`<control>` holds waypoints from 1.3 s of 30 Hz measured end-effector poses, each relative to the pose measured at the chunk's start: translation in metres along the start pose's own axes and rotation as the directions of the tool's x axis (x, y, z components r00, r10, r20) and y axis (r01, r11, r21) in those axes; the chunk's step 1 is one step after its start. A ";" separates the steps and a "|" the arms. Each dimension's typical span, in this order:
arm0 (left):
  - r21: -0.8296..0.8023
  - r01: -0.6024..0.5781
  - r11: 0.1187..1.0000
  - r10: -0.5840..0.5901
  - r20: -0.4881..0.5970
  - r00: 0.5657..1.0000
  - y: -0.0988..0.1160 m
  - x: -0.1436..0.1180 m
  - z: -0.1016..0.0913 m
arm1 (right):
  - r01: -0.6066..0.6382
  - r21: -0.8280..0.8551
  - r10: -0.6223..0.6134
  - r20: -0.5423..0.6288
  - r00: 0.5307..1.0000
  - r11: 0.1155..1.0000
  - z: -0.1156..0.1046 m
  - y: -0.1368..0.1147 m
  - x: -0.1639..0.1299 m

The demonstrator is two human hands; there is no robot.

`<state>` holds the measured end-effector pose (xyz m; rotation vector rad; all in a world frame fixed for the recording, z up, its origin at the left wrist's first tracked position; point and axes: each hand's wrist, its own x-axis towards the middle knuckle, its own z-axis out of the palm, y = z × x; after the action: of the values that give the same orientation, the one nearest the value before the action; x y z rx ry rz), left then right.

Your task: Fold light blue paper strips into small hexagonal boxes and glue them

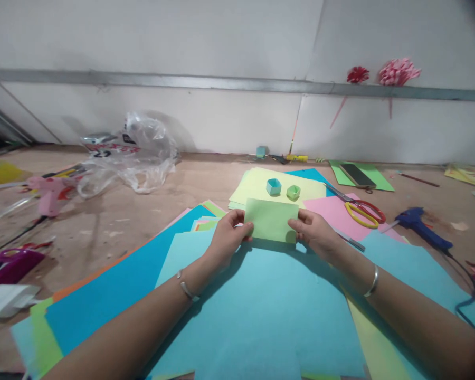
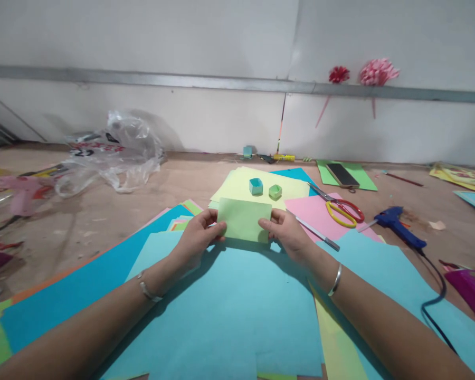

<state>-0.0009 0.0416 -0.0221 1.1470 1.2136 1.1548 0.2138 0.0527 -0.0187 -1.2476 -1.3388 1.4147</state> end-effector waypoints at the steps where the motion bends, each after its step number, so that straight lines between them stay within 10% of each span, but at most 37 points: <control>1: 0.010 0.024 1.000 -0.024 0.044 0.999 0.000 -0.001 0.000 | -0.001 -0.007 0.001 -0.001 1.000 1.000 0.000 0.001 0.000; 9: 0.252 -0.155 0.955 0.133 0.100 0.986 0.001 0.002 -0.005 | 0.005 -0.183 -0.005 0.000 1.000 0.983 0.004 -0.003 -0.005; 14: 0.379 -0.051 0.924 -0.040 0.228 0.973 0.008 0.005 -0.008 | -0.031 -0.338 0.054 0.058 0.997 0.940 -0.001 -0.014 -0.004; 19: 0.633 -0.133 0.762 -0.085 0.301 0.950 0.018 0.004 -0.014 | 0.098 -0.664 0.064 0.215 0.975 0.742 -0.005 -0.020 -0.008; 30: 0.741 -0.373 0.559 0.071 0.405 0.912 -0.001 -0.014 -0.013 | 0.561 -0.749 -0.324 0.464 0.824 0.352 -0.006 0.012 -0.021; 39: 0.679 -0.525 0.513 0.225 0.484 0.846 -0.009 -0.017 -0.017 | 0.497 -0.700 -0.344 0.362 0.866 0.513 -0.016 0.015 -0.023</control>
<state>-0.0177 0.0239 -0.0303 2.3152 1.2503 0.6152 0.2349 0.0317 -0.0303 -1.1631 -2.3572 0.5589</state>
